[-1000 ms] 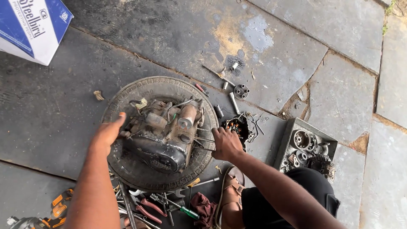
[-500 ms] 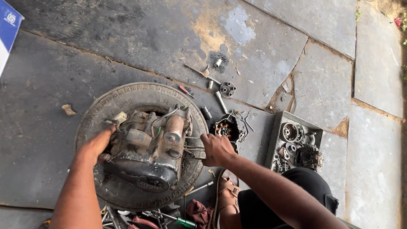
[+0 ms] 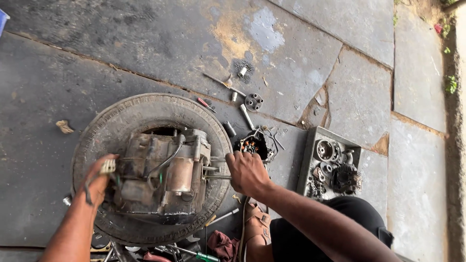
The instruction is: The person sits on the ground working on a scooter engine assembly resting on a tire. They use a socket wrench and pliers to loosen and remove bolts from the engine casing, tap components with a hammer, unscrew parts with a screwdriver, and reposition the engine cover while handling small fasteners.
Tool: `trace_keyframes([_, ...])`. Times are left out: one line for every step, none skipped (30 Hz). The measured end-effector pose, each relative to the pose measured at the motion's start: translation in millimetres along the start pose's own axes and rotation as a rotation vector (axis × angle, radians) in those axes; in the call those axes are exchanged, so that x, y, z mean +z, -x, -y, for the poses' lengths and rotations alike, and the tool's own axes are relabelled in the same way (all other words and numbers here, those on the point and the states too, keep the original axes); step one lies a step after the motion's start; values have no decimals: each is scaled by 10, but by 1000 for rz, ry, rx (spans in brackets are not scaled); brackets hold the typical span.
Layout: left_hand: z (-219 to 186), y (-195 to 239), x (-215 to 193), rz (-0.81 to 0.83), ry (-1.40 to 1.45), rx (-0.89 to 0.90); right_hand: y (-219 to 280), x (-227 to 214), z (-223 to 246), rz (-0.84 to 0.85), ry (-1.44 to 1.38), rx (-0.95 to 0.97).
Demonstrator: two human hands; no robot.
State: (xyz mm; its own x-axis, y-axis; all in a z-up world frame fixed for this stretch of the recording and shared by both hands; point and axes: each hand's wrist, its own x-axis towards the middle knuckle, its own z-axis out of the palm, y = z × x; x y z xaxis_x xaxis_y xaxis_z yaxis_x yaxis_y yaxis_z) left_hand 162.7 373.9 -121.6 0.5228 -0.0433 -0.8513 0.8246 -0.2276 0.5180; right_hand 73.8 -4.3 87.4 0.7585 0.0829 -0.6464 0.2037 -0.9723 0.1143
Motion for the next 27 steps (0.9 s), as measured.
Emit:
trace_keyframes([55, -29, 13, 4, -10, 1, 31, 18, 9, 1, -8, 7])
trace_keyframes([108, -57, 22, 7, 93, 26, 61, 32, 21, -7, 7, 1])
trace_keyframes([150, -87, 28, 4, 207, 57, 64, 18, 16, -20, 30, -11])
trace_keyframes([39, 89, 90, 3, 207, 62, 99, 23, 6, -26, 32, -10])
trace_keyframes([-110, 253, 111, -97, 183, -5, 94, 13, 8, -57, 40, -16])
trace_keyframes([-254, 413, 135, -199, 161, -70, 82, 6, 10, -89, 48, -22])
trace_keyframes([-290, 545, 151, -202, 156, -69, 90, -19, -15, -91, 43, -22])
trace_keyframes([-320, 668, 165, -202, 161, -70, 89, -36, -36, -145, 63, -45])
trace_keyframes([-285, 823, 193, -202, 170, -84, 120, -31, -49, -188, 85, -75])
trace_keyframes([-256, 965, 203, -206, 168, -96, 200, -39, -37, -179, 80, -82])
trace_keyframes([-298, 1070, 202, -168, 290, -46, 225, -95, -45, -230, 115, -119])
trace_keyframes([-339, 1180, 199, -129, 412, 5, 255, -153, -52, -282, 151, -156])
trace_keyframes([-298, 1240, 164, -140, 416, 4, 235, -144, -63, -284, 150, -168])
trace_keyframes([-250, 1297, 133, -121, 499, 35, 212, -128, -74, -314, 135, -184])
trace_keyframes([-164, 1373, 104, -97, 573, 54, 236, -71, -59, -330, 109, -194])
trace_keyframes([-41, 1413, 60, -104, 568, 41, 265, 4, -32, -319, 100, -201])
trace_keyframes([56, 1449, 14, -217, 385, 112, 265, 46, -21, -348, 52, -225])
trace_keyframes([154, 1500, -34, -326, 200, 182, 277, 81, -6, -376, 4, -249])
trace_keyframes([190, 1498, -3, -335, 203, 188, 257, 187, -54, -385, 5, -255])
trace_keyframes([227, 1504, 24, -343, 296, 243, 241, 288, -98, -385, -20, -297])
trace_keyframes([299, 1546, 32, -359, 392, 294, 224, 389, -119, -382, -46, -349])
trace_keyframes([368, 1575, 26, -376, 398, 295, 266, 413, -44, -388, -44, -366])
trace_keyframes([407, 1569, 68, -448, 333, 302, 301, 422, -23, -442, -46, -403])
trace_keyframes([435, 1559, 119, -519, 268, 308, 332, 428, -17, -496, -48, -440])
trace_keyframes([364, 1576, 132, -524, 277, 329, 352, 295, -2, -516, -37, -441])
trace_keyframes([284, 1581, 156, -542, 274, 335, 362, 163, 0, -571, -52, -463])
trace_keyframes([264, 1630, 178, -552, 258, 324, 443, 90, 37, -609, -82, -478])
